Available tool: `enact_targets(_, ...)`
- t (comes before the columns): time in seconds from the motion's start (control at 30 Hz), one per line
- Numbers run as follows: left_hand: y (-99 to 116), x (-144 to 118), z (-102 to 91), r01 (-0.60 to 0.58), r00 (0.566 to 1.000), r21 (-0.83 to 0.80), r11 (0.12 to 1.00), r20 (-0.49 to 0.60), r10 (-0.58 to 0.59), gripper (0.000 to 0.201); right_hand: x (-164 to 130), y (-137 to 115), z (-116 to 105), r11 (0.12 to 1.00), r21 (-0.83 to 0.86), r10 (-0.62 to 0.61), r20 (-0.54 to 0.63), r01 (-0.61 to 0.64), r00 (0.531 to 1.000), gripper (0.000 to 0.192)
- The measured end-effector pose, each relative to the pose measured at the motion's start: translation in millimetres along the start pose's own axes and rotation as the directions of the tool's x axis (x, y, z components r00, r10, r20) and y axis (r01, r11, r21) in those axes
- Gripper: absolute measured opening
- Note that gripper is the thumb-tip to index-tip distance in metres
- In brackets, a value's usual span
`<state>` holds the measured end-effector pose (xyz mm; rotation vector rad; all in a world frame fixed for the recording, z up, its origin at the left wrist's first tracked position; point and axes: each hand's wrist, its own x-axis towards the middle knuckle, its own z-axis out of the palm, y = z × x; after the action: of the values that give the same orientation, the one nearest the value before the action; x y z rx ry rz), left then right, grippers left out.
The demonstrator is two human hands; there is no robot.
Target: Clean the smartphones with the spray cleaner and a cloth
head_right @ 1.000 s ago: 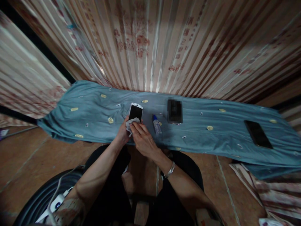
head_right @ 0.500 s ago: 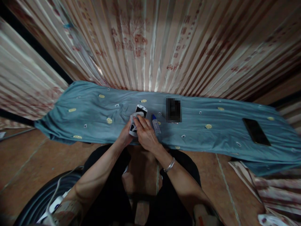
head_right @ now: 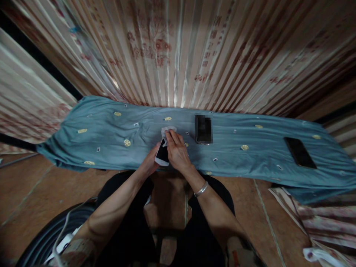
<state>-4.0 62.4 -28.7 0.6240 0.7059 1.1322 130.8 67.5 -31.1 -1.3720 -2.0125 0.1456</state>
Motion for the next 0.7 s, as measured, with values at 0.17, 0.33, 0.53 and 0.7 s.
enact_targets(0.17, 1, -1, 0.4, 0.012, 1.0, -0.011, 1.0, 0.006, -0.012, 0.037, -1, 5, 4, 1.0, 0.003, 0.015, -0.012, -0.015, 1.0, 0.055)
enact_targets(0.33, 1, 2, -1.7, 0.046, 0.999, -0.045, 0.998, -0.02, -0.047, 0.037, -2, 8, 8, 1.0, -0.001, 0.009, -0.021, -0.009, 1.0, 0.054)
enact_targets(0.53, 3, 5, -4.1, 0.071, 0.996, -0.031, 0.997, -0.046, -0.073, 0.037, -1, 11, 9, 0.999, -0.005, 0.041, -0.01, -0.041, 0.999, 0.054)
enact_targets(0.7, 5, 7, -6.6, 0.071, 0.996, -0.025, 0.997, -0.06, -0.072, 0.033, -1, 12, 8, 0.999, 0.008, 0.042, -0.011, -0.042, 0.999, 0.055)
